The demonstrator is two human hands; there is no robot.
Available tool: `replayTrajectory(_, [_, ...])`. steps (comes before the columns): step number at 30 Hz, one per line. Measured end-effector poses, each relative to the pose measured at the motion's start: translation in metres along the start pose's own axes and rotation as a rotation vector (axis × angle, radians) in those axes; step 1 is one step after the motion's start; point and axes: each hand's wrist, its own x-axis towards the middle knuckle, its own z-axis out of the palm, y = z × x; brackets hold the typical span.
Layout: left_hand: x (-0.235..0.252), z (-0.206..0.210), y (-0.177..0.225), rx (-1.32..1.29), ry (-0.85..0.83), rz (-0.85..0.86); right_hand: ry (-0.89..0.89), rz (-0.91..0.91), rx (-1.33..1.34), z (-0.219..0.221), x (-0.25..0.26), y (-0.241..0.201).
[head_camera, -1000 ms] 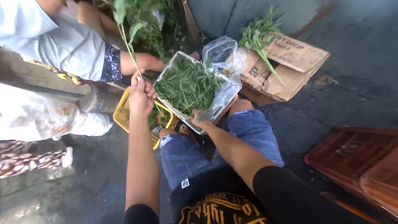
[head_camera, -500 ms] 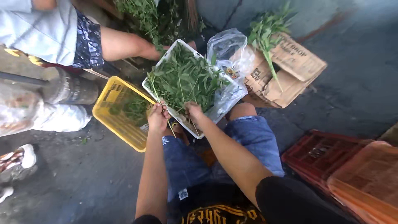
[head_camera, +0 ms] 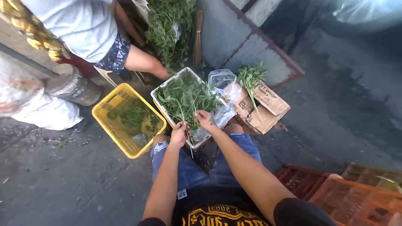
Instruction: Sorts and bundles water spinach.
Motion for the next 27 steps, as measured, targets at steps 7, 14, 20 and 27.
replayTrajectory(7, [-0.015,0.009,0.003,-0.035,-0.003,0.026,0.004,-0.081,-0.02,0.01,-0.009,-0.021])
replayTrajectory(14, [-0.023,0.019,0.003,0.012,-0.044,0.06,0.004,-0.083,-0.147,0.015,-0.012,-0.021])
replayTrajectory(20, [-0.029,0.023,-0.004,-0.004,-0.063,0.047,-0.029,-0.125,-0.316,0.018,-0.017,-0.021])
replayTrajectory(27, [-0.037,-0.001,0.007,-0.484,-0.303,0.325,-0.017,-0.127,-0.057,0.007,-0.011,-0.012])
